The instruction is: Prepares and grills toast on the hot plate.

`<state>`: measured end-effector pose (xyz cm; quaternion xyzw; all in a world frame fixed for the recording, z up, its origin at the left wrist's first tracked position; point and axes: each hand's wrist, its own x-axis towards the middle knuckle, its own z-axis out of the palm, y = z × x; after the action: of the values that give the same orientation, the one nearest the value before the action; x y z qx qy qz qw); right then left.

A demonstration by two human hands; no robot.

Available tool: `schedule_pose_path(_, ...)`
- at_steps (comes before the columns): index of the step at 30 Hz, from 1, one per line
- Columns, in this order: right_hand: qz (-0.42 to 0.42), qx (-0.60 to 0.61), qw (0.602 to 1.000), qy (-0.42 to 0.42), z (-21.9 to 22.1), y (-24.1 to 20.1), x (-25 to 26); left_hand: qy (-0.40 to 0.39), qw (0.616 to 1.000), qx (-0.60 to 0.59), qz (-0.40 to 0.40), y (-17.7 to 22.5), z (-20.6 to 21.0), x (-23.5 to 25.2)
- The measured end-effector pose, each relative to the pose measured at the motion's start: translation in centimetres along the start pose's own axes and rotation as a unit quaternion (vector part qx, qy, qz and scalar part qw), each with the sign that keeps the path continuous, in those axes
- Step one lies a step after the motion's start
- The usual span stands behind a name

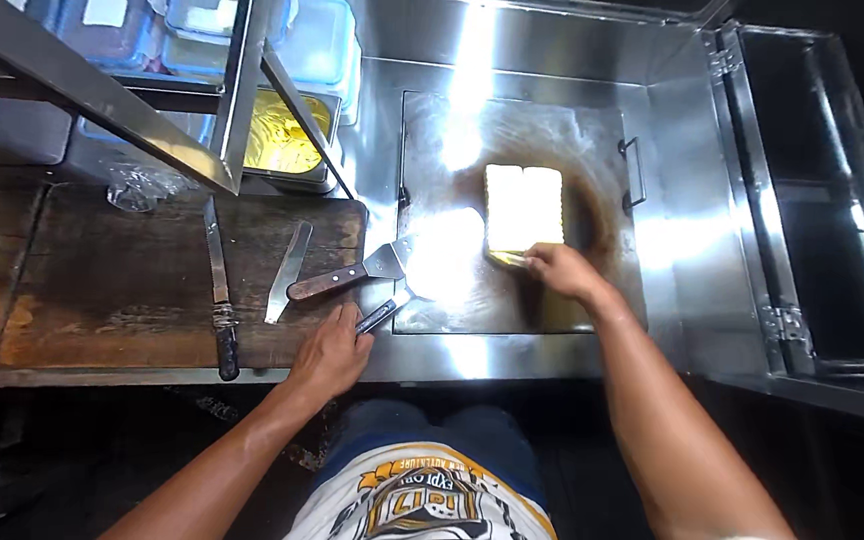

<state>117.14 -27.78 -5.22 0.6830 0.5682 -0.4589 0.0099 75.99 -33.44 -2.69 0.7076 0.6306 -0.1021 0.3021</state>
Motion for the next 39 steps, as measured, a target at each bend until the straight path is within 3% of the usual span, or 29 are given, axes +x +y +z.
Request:
schedule_pose_path(3,0.040,0.103,0.994,0.003,-1.9,5.4,-2.3,-0.033,0.998,-0.057,-0.016,0.4,-0.5,-1.5)
schedule_pose_path(6,0.131,0.212,0.968,0.027,-3.2,10.3,-9.0,0.026,0.977,-0.210,0.020,0.0,0.5,-3.2)
schedule_pose_path(8,0.094,0.133,0.985,0.064,-2.9,10.7,-10.9,0.073,0.957,-0.277,0.038,2.3,1.0,-3.4)
schedule_pose_path(10,0.027,-0.020,0.998,0.059,-2.6,9.3,-9.3,0.082,0.954,-0.279,0.073,6.8,0.5,-1.6)
schedule_pose_path(13,-0.037,-0.190,0.975,0.110,-2.6,5.7,-4.6,0.026,0.966,-0.223,0.130,13.6,-1.4,4.9)
schedule_pose_path(16,0.002,-0.202,0.973,0.107,-5.7,7.2,-3.3,-0.051,0.980,-0.154,0.117,16.3,-2.1,9.1)
schedule_pose_path(19,0.019,-0.071,0.996,0.056,-7.1,11.9,-3.1,-0.025,0.985,-0.119,0.123,15.8,-2.5,9.2)
schedule_pose_path(22,-0.010,-0.078,0.997,-0.008,-4.5,7.2,-2.6,-0.019,0.988,-0.113,0.099,16.2,-1.7,7.9)
schedule_pose_path(24,0.020,-0.110,0.994,-0.009,-4.5,4.0,-1.6,-0.009,0.990,-0.116,0.083,16.3,-1.0,7.2)
schedule_pose_path(27,0.023,-0.034,0.999,0.014,-6.9,10.2,-0.3,0.004,0.991,-0.120,0.057,15.6,-1.3,5.1)
schedule_pose_path(29,0.001,0.030,0.999,-0.023,-8.3,14.3,-1.1,0.034,0.989,-0.130,0.059,14.7,-1.1,3.1)
schedule_pose_path(32,-0.046,0.018,0.994,-0.093,-6.7,10.5,-1.2,0.079,0.981,-0.169,0.051,13.8,1.1,1.6)
schedule_pose_path(35,-0.019,-0.046,0.995,-0.084,-6.7,6.9,1.0,0.094,0.974,-0.204,0.017,14.4,1.9,0.8)
schedule_pose_path(39,0.052,0.076,0.995,-0.049,-9.9,14.6,-1.3,0.111,0.971,-0.210,0.004,13.0,1.4,-2.1)
